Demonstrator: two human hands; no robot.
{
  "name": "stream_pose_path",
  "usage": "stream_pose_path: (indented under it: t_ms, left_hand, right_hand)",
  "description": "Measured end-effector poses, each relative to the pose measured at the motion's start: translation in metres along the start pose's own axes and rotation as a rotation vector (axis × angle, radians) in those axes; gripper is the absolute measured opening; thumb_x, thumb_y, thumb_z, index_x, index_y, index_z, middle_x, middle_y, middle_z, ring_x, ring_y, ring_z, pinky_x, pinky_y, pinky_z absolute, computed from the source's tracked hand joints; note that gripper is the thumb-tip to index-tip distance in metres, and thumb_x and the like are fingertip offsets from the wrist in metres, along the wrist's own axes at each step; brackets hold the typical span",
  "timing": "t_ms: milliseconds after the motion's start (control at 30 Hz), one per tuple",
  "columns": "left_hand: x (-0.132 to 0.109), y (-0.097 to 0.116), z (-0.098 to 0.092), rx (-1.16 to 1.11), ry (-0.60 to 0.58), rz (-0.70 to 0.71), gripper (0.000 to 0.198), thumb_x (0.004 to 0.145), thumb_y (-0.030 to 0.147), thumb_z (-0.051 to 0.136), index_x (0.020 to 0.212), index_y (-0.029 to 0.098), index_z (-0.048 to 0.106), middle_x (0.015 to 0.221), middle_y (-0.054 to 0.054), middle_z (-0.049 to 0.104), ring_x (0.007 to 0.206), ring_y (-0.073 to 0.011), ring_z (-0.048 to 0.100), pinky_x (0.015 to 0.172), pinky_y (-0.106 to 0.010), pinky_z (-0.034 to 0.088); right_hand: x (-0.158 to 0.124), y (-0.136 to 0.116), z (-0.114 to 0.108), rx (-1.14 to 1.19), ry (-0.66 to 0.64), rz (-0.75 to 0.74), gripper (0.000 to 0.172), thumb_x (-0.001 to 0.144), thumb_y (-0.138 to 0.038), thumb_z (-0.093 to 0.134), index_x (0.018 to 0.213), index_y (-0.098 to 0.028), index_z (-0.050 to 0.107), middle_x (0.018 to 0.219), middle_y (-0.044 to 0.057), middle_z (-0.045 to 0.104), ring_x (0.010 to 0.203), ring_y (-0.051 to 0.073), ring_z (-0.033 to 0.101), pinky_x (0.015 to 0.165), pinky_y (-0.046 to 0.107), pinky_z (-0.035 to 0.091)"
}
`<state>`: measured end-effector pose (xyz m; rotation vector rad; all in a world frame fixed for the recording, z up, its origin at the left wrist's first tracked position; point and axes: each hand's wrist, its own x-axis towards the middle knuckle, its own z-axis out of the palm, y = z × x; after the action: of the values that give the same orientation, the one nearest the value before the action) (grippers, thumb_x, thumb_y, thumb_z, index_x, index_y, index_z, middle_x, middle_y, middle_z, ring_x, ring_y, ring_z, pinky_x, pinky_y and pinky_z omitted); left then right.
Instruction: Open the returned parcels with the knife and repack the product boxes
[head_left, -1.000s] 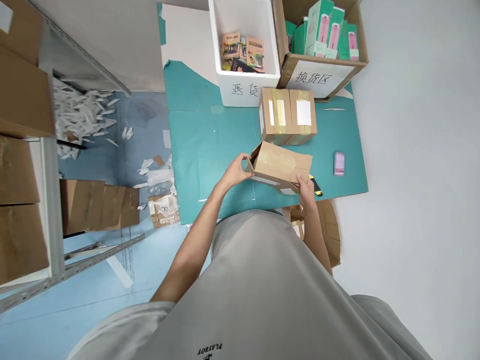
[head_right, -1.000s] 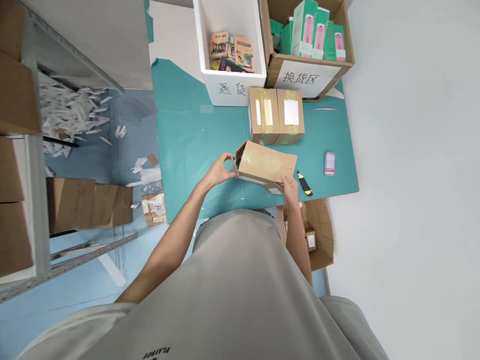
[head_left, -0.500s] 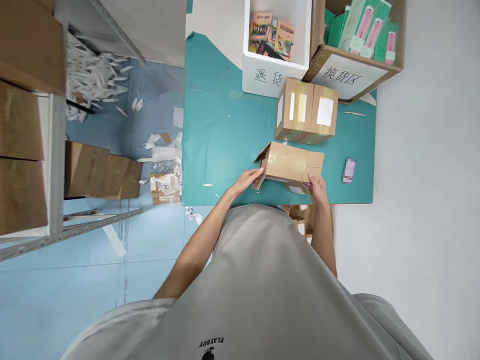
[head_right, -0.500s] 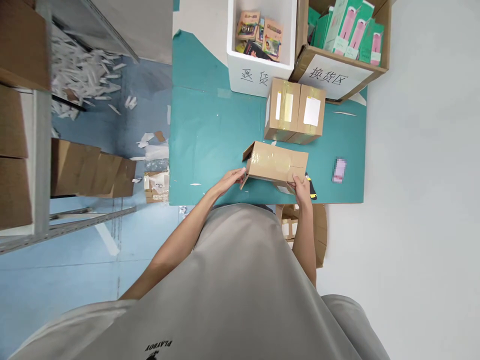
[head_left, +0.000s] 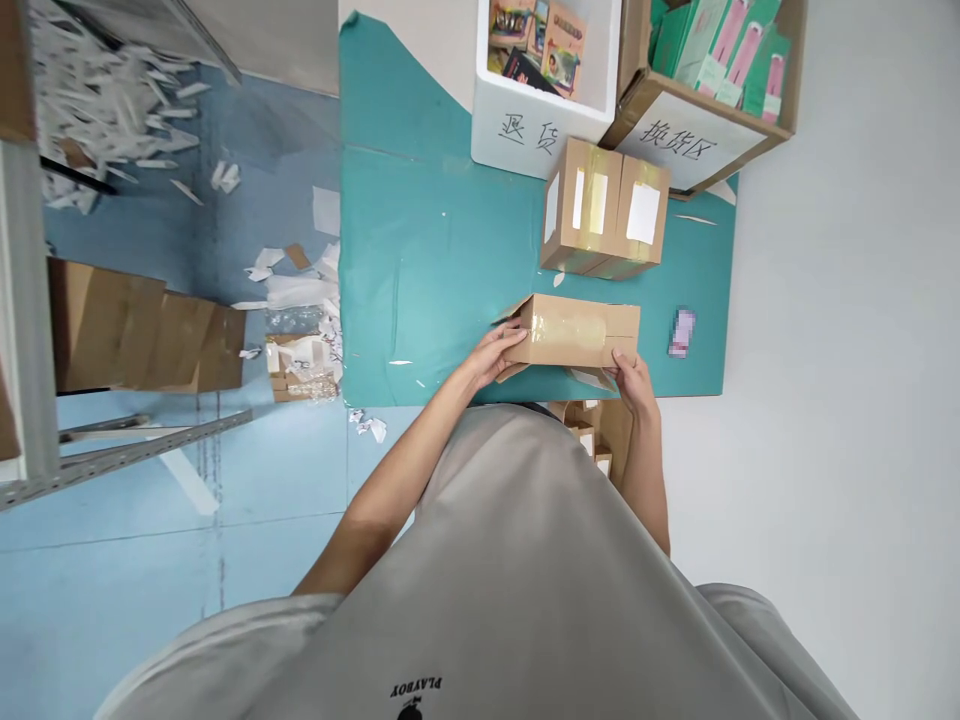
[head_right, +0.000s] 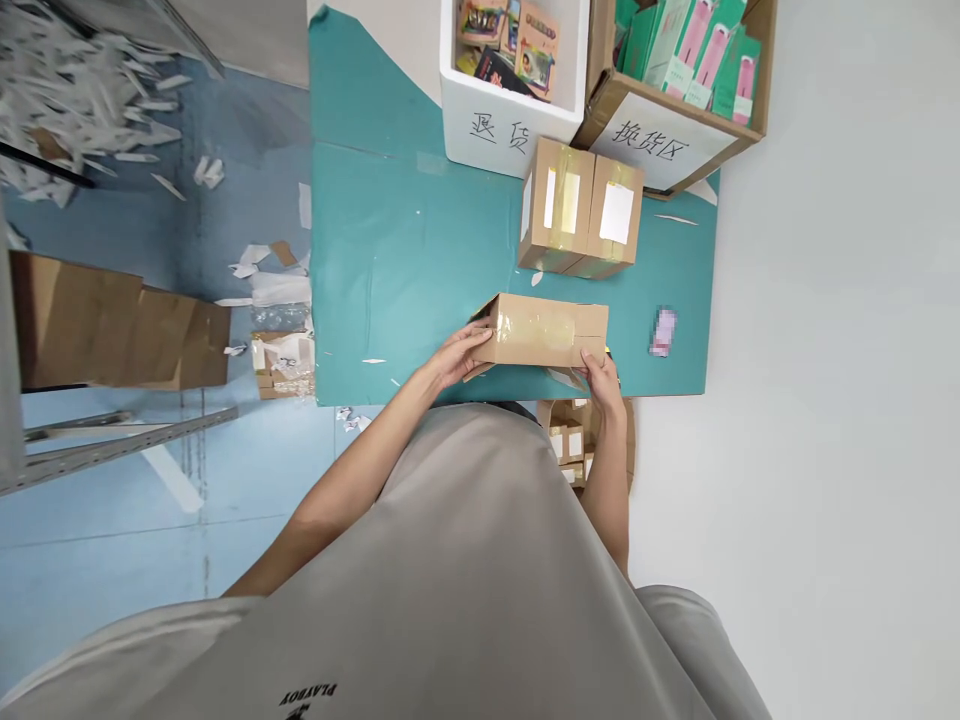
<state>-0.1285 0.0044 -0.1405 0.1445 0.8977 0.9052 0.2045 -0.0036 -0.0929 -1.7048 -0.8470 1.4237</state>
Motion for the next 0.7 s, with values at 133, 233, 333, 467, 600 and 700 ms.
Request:
stream_pose_path:
  t_ms: [133,233,333,467,600,700]
  left_hand:
    - [-0.008,-0.001,-0.001,0.044,0.078,0.088,0.06,0.084,0.025,0.097,0.139,0.022,0.072,0.128,-0.007,0.081,0.108,-0.0211,0.08,0.094,-0.033,0.071]
    - [-0.006,0.0,-0.002,0.003,0.083,0.037,0.039,0.089,0.03,0.092,0.121,0.018,0.075,0.121,-0.012,0.084,0.116,-0.026,0.081,0.104,-0.038,0.07]
    - [-0.003,0.004,-0.004,-0.036,0.063,0.017,0.03,0.09,0.034,0.087,0.112,0.017,0.075,0.12,-0.015,0.085,0.124,-0.0307,0.08,0.111,-0.043,0.068]
    - [-0.005,0.012,-0.011,-0.049,0.011,0.082,0.036,0.092,0.041,0.077,0.12,0.019,0.077,0.127,-0.014,0.085,0.127,-0.0326,0.08,0.107,-0.045,0.068]
    - [0.008,0.014,-0.015,0.005,-0.043,0.003,0.047,0.099,0.055,0.064,0.118,0.015,0.08,0.114,-0.019,0.087,0.123,-0.0382,0.082,0.103,-0.051,0.069]
    - [0.031,0.006,-0.015,0.133,0.047,-0.044,0.041,0.094,0.051,0.078,0.112,0.015,0.081,0.103,-0.016,0.087,0.116,-0.0383,0.082,0.104,-0.053,0.067]
  right_hand:
    - [-0.004,-0.003,0.005,0.019,0.04,0.002,0.061,0.078,-0.065,0.098,0.122,-0.028,0.076,0.128,0.005,0.089,0.122,0.033,0.086,0.103,0.053,0.075]
    - [-0.005,-0.008,0.012,0.023,0.036,-0.003,0.057,0.08,-0.062,0.098,0.12,-0.028,0.076,0.13,0.007,0.088,0.124,0.034,0.085,0.099,0.053,0.076]
    - [-0.006,-0.012,0.016,0.006,0.033,0.001,0.058,0.079,-0.062,0.098,0.119,-0.026,0.077,0.128,0.008,0.088,0.123,0.034,0.085,0.101,0.052,0.075]
    - [-0.01,-0.012,0.01,-0.003,0.051,0.0,0.062,0.079,-0.064,0.098,0.123,-0.025,0.077,0.126,0.007,0.089,0.12,0.032,0.086,0.101,0.051,0.075]
    - [-0.013,-0.009,0.004,-0.005,0.072,-0.002,0.064,0.078,-0.065,0.098,0.125,-0.027,0.077,0.128,0.005,0.089,0.118,0.029,0.086,0.1,0.05,0.075]
    - [-0.013,-0.009,0.007,-0.007,0.051,0.016,0.062,0.08,-0.063,0.098,0.124,-0.026,0.077,0.124,0.005,0.089,0.118,0.029,0.086,0.101,0.05,0.074]
